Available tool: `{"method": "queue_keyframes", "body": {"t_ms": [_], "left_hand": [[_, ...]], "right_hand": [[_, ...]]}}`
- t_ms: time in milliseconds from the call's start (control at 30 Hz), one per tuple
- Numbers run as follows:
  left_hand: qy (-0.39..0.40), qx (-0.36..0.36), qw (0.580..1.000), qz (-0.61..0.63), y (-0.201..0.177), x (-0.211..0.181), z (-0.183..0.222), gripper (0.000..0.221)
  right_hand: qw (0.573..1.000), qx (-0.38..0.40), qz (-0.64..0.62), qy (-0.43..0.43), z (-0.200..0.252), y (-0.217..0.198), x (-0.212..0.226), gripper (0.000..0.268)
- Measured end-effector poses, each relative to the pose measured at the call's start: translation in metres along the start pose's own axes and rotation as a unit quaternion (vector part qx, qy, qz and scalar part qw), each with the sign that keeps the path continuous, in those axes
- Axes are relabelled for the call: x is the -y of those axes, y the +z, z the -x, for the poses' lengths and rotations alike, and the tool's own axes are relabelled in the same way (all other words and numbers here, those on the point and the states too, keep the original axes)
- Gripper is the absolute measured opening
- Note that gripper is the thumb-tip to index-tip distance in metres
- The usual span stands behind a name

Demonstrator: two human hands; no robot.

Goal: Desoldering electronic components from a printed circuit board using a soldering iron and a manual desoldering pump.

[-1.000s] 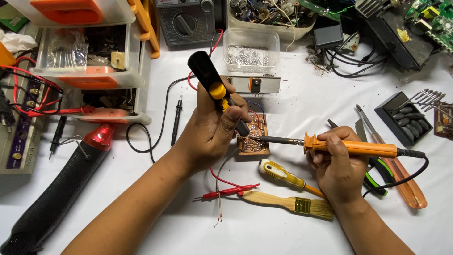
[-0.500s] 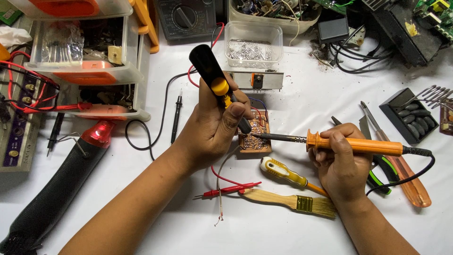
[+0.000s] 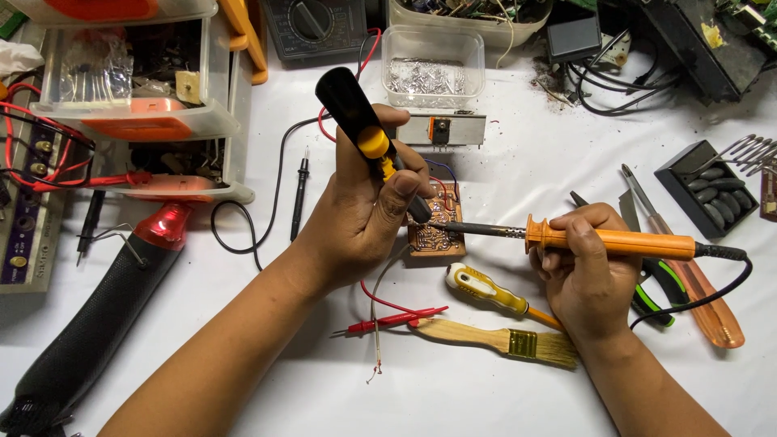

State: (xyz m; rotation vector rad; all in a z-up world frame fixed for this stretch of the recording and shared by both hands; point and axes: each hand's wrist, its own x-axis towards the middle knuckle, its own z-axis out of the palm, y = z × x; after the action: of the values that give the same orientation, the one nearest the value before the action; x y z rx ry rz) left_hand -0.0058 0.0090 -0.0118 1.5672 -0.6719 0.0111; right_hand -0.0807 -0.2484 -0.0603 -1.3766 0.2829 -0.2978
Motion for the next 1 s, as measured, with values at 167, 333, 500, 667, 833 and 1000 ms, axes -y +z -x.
{"method": "queue_keyframes", "body": {"t_ms": [167,333,500,667,833,1000], "left_hand": [[0.034,0.006,0.999,-0.014,0.0013,0.0041,0.0001,0.033],[0.024,0.024,0.999,0.027,0.0015,0.0011,-0.0006,0.035],[0.018,0.031,0.999,0.017,0.0017,0.0004,-0.0007,0.032],[0.026,0.033,0.999,-0.016,0.0017,0.0017,-0.0002,0.030],[-0.001,0.034,0.999,0.008,0.0009,-0.0008,0.0016,0.031],[0.007,-0.002,0.994,0.110,0.0020,-0.0004,0.0005,0.029]], "right_hand": [[1.000,0.010,-0.001,-0.005,-0.0008,-0.0016,-0.0012,0.019],[1.000,0.006,0.005,-0.007,-0.0002,-0.0001,0.0002,0.019],[1.000,0.000,0.000,0.002,-0.0001,0.0011,0.0005,0.019],[1.000,0.000,0.004,-0.004,-0.0012,-0.0006,-0.0011,0.019],[1.000,-0.002,-0.010,-0.001,-0.0004,0.0020,0.0024,0.018],[0.998,-0.030,-0.046,-0.023,-0.0034,0.0037,0.0076,0.019]]}}
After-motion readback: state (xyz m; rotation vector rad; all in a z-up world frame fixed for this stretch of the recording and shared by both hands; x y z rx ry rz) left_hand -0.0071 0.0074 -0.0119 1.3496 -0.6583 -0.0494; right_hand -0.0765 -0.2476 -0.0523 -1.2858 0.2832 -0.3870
